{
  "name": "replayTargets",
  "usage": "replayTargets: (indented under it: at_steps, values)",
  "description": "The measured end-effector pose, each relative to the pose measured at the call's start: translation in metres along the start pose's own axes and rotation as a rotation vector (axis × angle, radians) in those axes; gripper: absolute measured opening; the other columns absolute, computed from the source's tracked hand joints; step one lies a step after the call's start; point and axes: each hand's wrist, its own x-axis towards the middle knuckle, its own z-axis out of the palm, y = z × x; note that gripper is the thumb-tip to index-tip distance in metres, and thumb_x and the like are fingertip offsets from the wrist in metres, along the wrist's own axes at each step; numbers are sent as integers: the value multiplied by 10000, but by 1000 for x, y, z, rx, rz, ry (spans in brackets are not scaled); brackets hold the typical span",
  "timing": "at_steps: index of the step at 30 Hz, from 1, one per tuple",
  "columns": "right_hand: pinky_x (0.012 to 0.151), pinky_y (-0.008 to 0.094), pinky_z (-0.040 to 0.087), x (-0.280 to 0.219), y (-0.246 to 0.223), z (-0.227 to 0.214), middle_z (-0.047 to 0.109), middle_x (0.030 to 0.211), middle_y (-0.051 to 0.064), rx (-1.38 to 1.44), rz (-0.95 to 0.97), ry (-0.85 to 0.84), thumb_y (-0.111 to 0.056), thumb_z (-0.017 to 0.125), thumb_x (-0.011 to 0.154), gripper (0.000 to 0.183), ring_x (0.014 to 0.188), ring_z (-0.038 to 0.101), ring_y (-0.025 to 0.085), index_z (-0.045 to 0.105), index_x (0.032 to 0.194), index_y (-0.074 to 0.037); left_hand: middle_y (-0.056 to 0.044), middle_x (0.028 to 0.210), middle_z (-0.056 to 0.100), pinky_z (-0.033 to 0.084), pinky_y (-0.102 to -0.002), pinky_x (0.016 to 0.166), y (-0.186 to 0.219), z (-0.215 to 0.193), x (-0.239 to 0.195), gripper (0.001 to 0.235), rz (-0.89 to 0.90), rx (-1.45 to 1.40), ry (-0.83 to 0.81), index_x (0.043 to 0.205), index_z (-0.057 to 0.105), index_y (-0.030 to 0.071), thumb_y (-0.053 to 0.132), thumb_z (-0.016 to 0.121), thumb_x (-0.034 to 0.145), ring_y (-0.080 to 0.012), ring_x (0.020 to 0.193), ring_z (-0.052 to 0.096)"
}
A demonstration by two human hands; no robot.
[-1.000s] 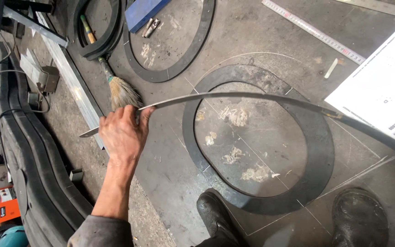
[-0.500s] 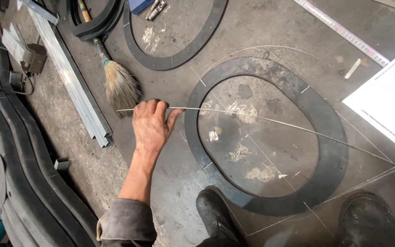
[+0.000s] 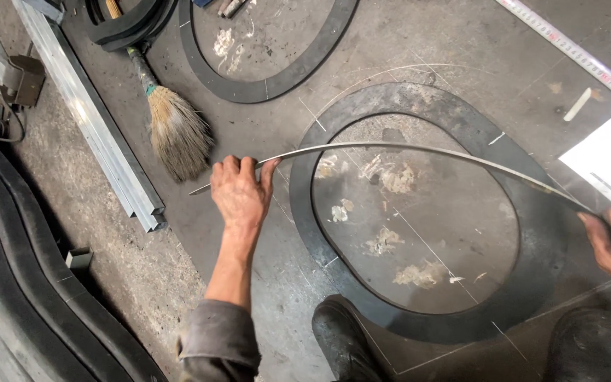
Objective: Measuring and fitting a metal strip around a circular metal component while referring to technical blueprints.
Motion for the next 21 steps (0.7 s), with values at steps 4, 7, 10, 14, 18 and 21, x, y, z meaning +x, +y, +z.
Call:
replayTargets:
  at_steps: [4, 7, 10, 14, 18, 21]
  values:
    - [616, 226, 460, 69, -14, -176, 580, 710, -15, 237, 346, -283, -396, 539, 1063, 304, 590, 533, 74, 670, 918, -163, -144, 806, 600, 459, -464, 676, 4, 34, 16, 461, -54, 31, -2, 798, 690, 32, 474, 780, 891, -317, 765, 555]
    - [540, 243, 412, 84, -23, -145, 579, 660, 19, 377, 391, -240, -302, 552, 1075, 284, 541, 529, 102, 695, 955, -88, -157, 789, 611, 461, -482, 651, 5, 70, 24, 470, -84, 4, 32, 766, 693, 33, 476, 778, 897, -340, 742, 579]
    - [749, 672, 485, 58, -39, -11, 646, 862, 272, -889, -655, -120, -69, 567, 1123, 381, 746, 630, 332, 698, 1256, 264, -166, 787, 621, 473, -491, 653, 8, 105, 25, 474, -135, -50, 23, 751, 697, 33, 479, 755, 899, -357, 730, 600]
    - [652, 347, 484, 61, -52, 28, 632, 900, 121, -92, -24, 4, -105, 522, 1107, 299, 781, 571, 216, 655, 1256, 117, -170, 769, 626, 487, -500, 650, 13, 133, 23, 492, -200, -75, -54, 729, 699, 31, 493, 736, 898, -369, 716, 614]
    - [989, 597, 503, 58, -61, 47, 684, 1222, 355, -924, -698, -256, -88, 506, 1023, 414, 1188, 624, 506, 671, 1227, 232, -173, 777, 626, 495, -507, 655, 15, 152, 22, 479, -260, -142, -59, 735, 703, 42, 486, 722, 911, -381, 737, 620]
    - [1019, 520, 536, 52, -64, 57, 707, 1228, 249, -718, -419, -91, -78, 557, 1043, 360, 1198, 640, 394, 701, 1263, 167, -173, 769, 622, 501, -505, 657, 14, 160, 20, 486, -300, -169, -66, 725, 696, 39, 487, 720, 913, -377, 728, 618]
